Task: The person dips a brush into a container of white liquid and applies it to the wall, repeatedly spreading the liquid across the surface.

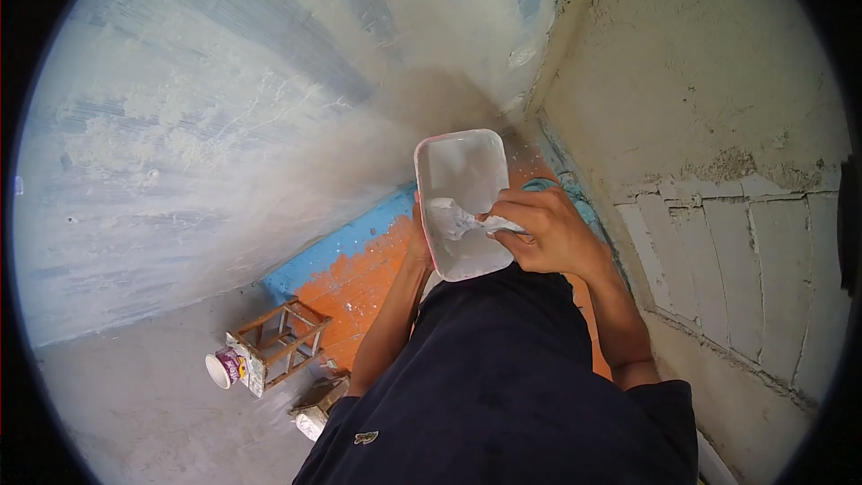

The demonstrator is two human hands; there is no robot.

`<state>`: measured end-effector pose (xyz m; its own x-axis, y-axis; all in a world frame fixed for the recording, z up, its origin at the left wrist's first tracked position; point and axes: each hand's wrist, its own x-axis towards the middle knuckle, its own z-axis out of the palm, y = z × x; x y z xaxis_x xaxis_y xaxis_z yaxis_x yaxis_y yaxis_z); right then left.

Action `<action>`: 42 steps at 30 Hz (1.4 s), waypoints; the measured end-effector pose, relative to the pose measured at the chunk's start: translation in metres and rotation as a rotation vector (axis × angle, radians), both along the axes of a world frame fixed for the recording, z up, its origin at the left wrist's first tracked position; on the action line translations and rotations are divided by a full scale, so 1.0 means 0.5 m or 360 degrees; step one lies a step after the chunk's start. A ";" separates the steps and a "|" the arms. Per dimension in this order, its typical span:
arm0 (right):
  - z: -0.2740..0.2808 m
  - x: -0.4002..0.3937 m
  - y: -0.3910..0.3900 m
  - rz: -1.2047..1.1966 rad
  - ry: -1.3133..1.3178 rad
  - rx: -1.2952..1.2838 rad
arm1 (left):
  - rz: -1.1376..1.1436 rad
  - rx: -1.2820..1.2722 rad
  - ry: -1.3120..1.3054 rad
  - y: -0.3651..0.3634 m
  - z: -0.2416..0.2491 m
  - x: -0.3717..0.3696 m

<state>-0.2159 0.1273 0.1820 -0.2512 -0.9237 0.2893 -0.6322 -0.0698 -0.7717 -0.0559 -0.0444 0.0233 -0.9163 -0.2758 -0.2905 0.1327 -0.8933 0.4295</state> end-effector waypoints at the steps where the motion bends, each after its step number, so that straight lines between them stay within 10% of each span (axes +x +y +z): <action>1: -0.002 0.002 0.000 -0.0019 -0.0014 0.0015 | 0.0026 -0.0021 0.0002 0.001 0.008 -0.001; 21: -0.074 0.020 -0.012 -0.0618 -0.0231 -0.0386 | 0.0288 -0.0185 -0.0058 0.010 -0.039 0.015; 33: -0.140 0.067 0.028 -0.0506 -0.1231 -0.0266 | 0.0444 -0.0168 -0.0270 -0.008 -0.085 0.154; 42: -0.041 0.104 0.015 -0.0289 -0.0519 0.0020 | 0.0246 -0.0041 -0.0173 -0.046 0.031 0.172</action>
<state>-0.1638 0.1346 0.1616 -0.4883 -0.8586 0.1561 -0.3542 0.0315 -0.9346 0.0301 -0.0672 0.0388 -0.8261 -0.4194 -0.3764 0.2190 -0.8543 0.4713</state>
